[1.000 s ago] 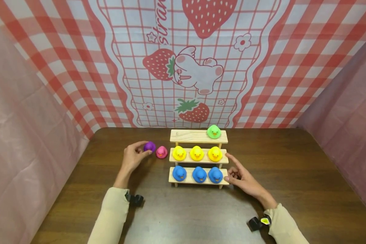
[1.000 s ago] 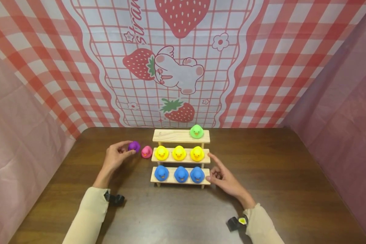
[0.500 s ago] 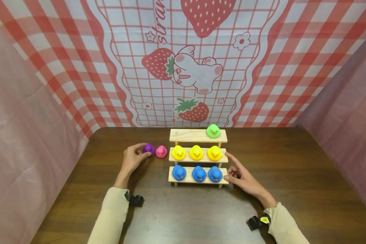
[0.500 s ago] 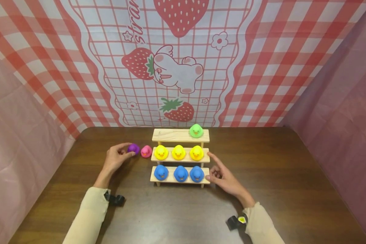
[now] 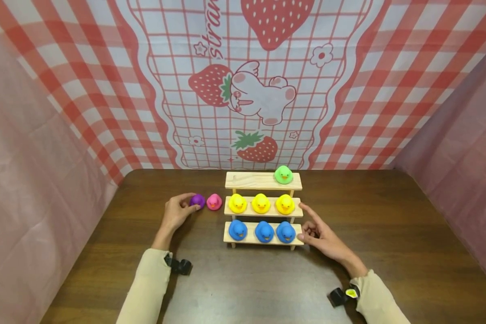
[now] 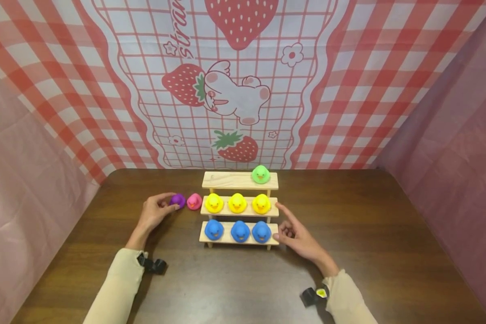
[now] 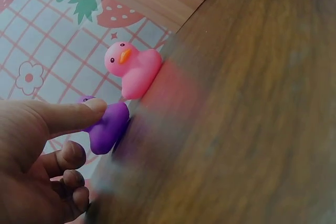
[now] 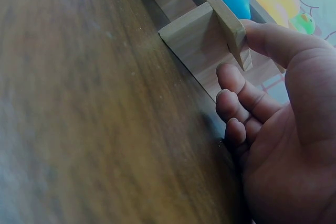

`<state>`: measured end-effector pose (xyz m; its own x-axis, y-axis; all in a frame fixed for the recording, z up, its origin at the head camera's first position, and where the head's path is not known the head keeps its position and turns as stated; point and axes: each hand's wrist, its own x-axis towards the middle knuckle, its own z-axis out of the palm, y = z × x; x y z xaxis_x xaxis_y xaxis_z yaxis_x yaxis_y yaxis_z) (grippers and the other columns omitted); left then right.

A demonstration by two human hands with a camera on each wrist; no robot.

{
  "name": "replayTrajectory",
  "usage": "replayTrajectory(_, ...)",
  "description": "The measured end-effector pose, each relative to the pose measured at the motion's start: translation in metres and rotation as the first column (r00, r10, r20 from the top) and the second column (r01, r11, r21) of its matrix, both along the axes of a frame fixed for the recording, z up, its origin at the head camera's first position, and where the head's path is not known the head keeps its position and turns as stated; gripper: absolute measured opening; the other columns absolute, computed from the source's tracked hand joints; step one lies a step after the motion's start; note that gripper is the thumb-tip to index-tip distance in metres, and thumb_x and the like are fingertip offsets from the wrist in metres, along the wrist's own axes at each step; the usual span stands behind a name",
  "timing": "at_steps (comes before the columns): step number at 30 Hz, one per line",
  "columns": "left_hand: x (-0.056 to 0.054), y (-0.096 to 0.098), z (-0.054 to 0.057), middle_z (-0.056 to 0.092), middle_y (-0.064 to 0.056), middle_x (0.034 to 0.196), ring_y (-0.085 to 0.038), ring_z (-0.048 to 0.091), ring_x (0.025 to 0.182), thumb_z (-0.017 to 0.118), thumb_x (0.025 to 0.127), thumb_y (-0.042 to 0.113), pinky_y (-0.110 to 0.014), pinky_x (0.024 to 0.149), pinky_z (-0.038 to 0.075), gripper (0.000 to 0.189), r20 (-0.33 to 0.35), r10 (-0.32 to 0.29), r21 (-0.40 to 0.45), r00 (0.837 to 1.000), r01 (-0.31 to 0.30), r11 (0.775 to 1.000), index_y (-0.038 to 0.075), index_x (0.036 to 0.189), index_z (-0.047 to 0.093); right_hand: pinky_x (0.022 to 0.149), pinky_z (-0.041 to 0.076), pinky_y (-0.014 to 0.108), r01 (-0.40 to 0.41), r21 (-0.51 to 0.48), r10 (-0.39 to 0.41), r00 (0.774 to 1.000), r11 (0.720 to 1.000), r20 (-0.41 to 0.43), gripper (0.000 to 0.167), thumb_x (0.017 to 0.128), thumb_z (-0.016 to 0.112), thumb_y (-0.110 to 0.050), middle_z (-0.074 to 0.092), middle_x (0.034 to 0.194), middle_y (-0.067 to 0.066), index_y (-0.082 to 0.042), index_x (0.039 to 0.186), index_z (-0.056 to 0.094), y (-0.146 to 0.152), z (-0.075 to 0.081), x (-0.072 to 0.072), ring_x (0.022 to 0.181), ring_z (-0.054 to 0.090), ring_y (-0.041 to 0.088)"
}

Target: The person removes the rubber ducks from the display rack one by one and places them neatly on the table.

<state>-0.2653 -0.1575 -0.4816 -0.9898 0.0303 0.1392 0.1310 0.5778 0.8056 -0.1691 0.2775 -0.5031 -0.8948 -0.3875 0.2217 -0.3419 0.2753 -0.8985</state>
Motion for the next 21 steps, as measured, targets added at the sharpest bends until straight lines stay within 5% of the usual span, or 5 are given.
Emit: replayTrajectory(21, 0.0009, 0.0008, -0.0023, 0.044, 0.006, 0.055, -0.006, 0.038, 0.049, 0.085, 0.077, 0.014, -0.021, 0.047, 0.031, 0.049, -0.002, 0.004, -0.011, 1.0, -0.004, 1.0, 0.004, 0.122, 0.07, 0.055, 0.04, 0.027, -0.012, -0.009, 0.012, 1.0, 1.0, 0.005, 0.08, 0.094, 0.061, 0.002, 0.055, 0.079, 0.007, -0.01, 0.16, 0.017, 0.0009, -0.0011, 0.0006, 0.066, 0.047, 0.004)
